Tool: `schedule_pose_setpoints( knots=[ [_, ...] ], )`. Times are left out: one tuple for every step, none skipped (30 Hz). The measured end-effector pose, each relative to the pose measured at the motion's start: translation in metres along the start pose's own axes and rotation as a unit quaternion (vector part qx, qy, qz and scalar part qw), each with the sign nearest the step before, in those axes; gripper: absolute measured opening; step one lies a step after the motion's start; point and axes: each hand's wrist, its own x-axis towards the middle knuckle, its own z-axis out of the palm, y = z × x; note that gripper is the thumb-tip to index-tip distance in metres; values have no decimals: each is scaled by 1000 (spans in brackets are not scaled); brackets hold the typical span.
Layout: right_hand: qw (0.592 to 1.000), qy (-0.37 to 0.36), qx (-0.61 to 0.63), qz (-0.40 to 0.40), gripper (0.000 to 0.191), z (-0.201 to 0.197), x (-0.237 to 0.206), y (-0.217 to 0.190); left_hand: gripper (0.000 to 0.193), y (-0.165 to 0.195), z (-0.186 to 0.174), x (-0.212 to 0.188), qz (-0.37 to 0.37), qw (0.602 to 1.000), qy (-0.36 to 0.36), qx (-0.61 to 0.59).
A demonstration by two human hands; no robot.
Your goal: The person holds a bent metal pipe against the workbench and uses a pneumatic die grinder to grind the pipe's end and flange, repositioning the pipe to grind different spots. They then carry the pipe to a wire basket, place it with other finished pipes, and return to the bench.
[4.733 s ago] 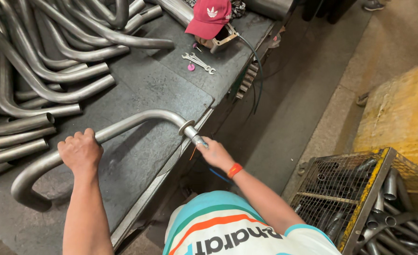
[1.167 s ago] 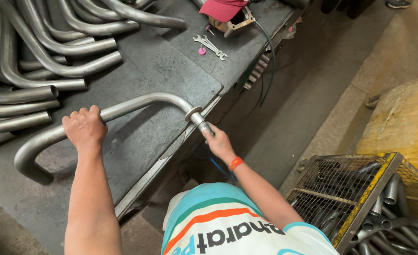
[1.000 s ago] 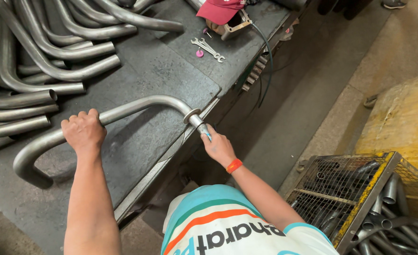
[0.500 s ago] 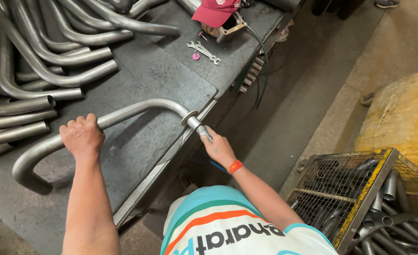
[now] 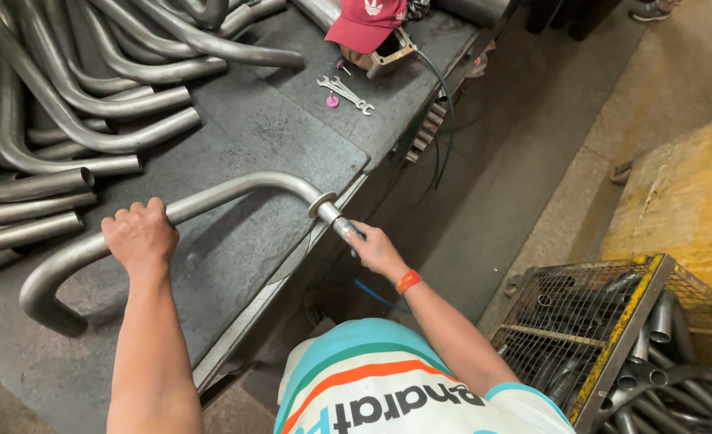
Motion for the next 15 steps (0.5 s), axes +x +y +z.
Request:
schedule_pose_setpoints(
  knots=[
    [999, 24, -17, -33, 52, 3, -2, 1, 11, 0, 0, -1, 2, 1000, -2, -1],
    [996, 49, -35, -67, 51, 5, -3, 1, 11, 0, 0, -2, 2, 1000, -4, 1],
    [993, 62, -71, -66, 51, 7, -2, 0, 11, 0, 0, -2, 0, 1000, -4, 3],
    [990, 74, -105, -63, 51, 11, -4, -1, 12, 0, 1, -3, 1, 1000, -5, 5],
    [985, 87, -138, -59, 51, 13, -6, -2, 12, 0, 1, -3, 4, 1000, -3, 7],
    [984, 82, -147, -60, 50, 14, -5, -5, 12, 1, 1, -3, 4, 1000, 0, 9],
    [983, 77, -154, -60, 48, 14, -5, -7, 13, 0, 1, -3, 6, 1000, 3, 11],
    [982, 73, -162, -58, 47, 14, -6, -9, 13, 1, 1, -3, 4, 1000, -4, 9],
    [985, 61, -154, -52, 47, 11, -4, -10, 12, 1, 1, -2, 2, 1000, -10, 6],
    [987, 49, -146, -47, 47, 7, -1, -12, 12, 1, 1, -1, -1, 1000, -14, 4],
    [989, 36, -139, -41, 48, 4, 0, -11, 12, 1, 0, -2, 0, 1000, -10, 4],
    [990, 35, -130, -49, 47, 3, 0, -10, 12, 1, 0, -2, 1, 1000, -7, 5],
    [990, 35, -121, -60, 47, 2, 2, -9, 12, 1, 0, -1, 2, 1000, -1, 6],
    [991, 33, -113, -69, 46, 3, 3, -7, 12, 1, -1, 0, 2, 1000, -3, 5],
    [993, 41, -87, -72, 48, 5, 2, -3, 12, 1, -1, -1, 3, 1000, -7, 5]
  ],
)
